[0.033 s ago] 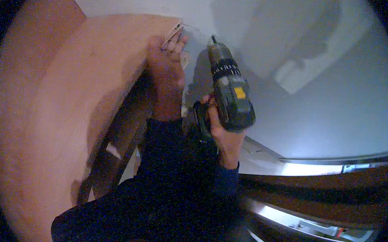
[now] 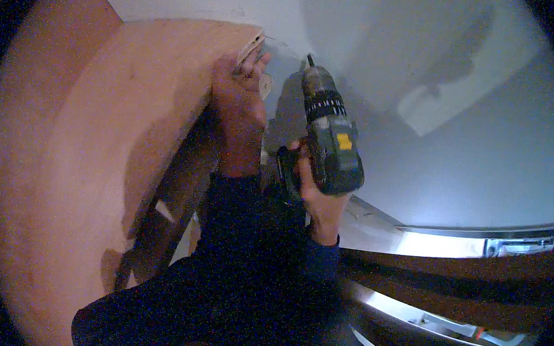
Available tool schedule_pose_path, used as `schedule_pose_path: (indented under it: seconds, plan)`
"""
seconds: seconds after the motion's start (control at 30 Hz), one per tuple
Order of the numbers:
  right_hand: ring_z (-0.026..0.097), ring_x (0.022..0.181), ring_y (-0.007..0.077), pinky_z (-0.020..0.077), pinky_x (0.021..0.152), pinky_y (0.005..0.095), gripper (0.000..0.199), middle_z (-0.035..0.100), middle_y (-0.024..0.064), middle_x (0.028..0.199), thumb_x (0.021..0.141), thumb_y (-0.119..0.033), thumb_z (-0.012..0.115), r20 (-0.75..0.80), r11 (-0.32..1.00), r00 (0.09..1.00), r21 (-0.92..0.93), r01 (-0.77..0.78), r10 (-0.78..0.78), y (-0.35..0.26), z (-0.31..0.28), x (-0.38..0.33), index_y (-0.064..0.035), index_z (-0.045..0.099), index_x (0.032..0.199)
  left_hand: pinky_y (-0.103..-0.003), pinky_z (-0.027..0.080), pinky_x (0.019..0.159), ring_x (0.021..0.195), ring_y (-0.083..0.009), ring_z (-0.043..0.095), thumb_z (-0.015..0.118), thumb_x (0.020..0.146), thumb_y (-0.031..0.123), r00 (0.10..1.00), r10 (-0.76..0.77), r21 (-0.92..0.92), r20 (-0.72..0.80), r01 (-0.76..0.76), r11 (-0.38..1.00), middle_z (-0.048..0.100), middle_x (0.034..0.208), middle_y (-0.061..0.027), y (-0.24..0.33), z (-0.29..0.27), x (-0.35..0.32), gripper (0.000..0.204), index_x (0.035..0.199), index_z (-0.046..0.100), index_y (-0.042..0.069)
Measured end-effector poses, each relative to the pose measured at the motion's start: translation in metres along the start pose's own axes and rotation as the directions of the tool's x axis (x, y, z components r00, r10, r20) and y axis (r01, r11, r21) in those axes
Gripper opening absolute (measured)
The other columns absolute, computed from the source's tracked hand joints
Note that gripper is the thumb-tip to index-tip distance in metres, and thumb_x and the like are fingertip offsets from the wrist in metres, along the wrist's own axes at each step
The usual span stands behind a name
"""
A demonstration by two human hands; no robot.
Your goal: The person uses a cordless drill to drive screws into wooden panels, securing them to a wall-mounted structure. They retrieve screws from a box, position the panels, and fasten them while other workers move nearby.
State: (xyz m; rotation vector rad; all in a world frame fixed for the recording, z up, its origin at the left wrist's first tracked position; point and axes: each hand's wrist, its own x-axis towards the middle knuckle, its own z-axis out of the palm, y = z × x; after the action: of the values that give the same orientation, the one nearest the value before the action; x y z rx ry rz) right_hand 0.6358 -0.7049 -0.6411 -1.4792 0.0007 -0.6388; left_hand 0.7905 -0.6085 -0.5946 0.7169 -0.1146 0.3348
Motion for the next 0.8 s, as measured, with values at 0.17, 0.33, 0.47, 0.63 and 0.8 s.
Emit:
schedule_pose_path:
  seconds: [0.17, 0.33, 0.47, 0.63, 0.8]
  plan:
    - [0.063, 0.077, 0.0091, 0.0507, 0.069, 0.0258, 0.038, 0.073, 0.0082, 0.102, 0.099, -0.008, 0.066, -0.035, 0.924, 0.998, -0.377, -0.065, 0.056, -0.026, 0.011, -0.011, -0.0007, 0.059, 0.136, -0.050, 0.047, 0.111, 0.133, -0.0356, 0.055, 0.054, 0.102, 0.018, 0.993, -0.098, -0.096, -0.060, 0.092, 0.991, 0.057, 0.137, -0.0207, 0.022, 0.011, -0.010, 0.034, 0.128, 0.053, -0.003]
    - [0.072, 0.082, 0.0234, 0.0572, 0.077, 0.0384, 0.023, 0.075, 0.0103, 0.093, 0.087, -0.016, 0.078, -0.120, 0.874, 0.936, -0.335, -0.352, 0.331, -0.048, 0.029, -0.026, -0.0056, 0.073, 0.107, -0.045, 0.048, 0.106, 0.135, -0.0284, 0.054, 0.058, 0.101, 0.021, 0.926, -0.311, -0.267, -0.215, 0.251, 0.930, 0.057, 0.141, -0.0180, 0.028, 0.002, 0.000, 0.035, 0.130, 0.058, 0.002]
    - [0.072, 0.081, 0.0241, 0.0574, 0.076, 0.0396, 0.022, 0.075, 0.0101, 0.093, 0.088, -0.020, 0.078, -0.092, 0.770, 0.947, -0.560, -0.306, 0.309, -0.102, 0.028, -0.018, -0.0064, 0.072, 0.105, -0.040, 0.054, 0.092, 0.120, -0.0234, 0.065, 0.064, 0.100, 0.023, 0.819, -0.565, -0.064, -0.097, 0.562, 0.825, 0.070, 0.123, -0.0149, 0.074, 0.029, -0.010, 0.028, 0.119, 0.068, 0.003]
    - [0.073, 0.082, 0.0270, 0.0587, 0.077, 0.0403, 0.020, 0.076, 0.0106, 0.095, 0.091, -0.021, 0.076, -0.050, 0.722, 0.867, -0.531, -0.444, 0.496, -0.226, 0.042, 0.023, -0.0060, 0.071, 0.104, -0.039, 0.057, 0.082, 0.106, -0.0246, 0.072, 0.064, 0.100, 0.021, 0.773, -0.620, 0.669, -0.137, 0.533, 0.517, 0.076, 0.111, -0.0137, 0.210, 0.093, -0.028, 0.026, 0.113, 0.072, 0.000]
    - [0.074, 0.088, 0.0238, 0.0580, 0.079, 0.0381, 0.021, 0.076, 0.0118, 0.098, 0.091, -0.017, 0.075, -0.075, 0.676, 0.792, -0.478, -0.561, 0.605, -0.281, 0.059, 0.050, -0.0032, 0.071, 0.105, -0.050, 0.044, 0.110, 0.130, -0.0370, 0.058, 0.059, 0.098, 0.014, 0.853, 0.043, 0.852, 0.520, -0.522, 0.044, 0.066, 0.132, -0.0227, 0.232, 0.111, 0.058, 0.035, 0.129, 0.066, 0.000]
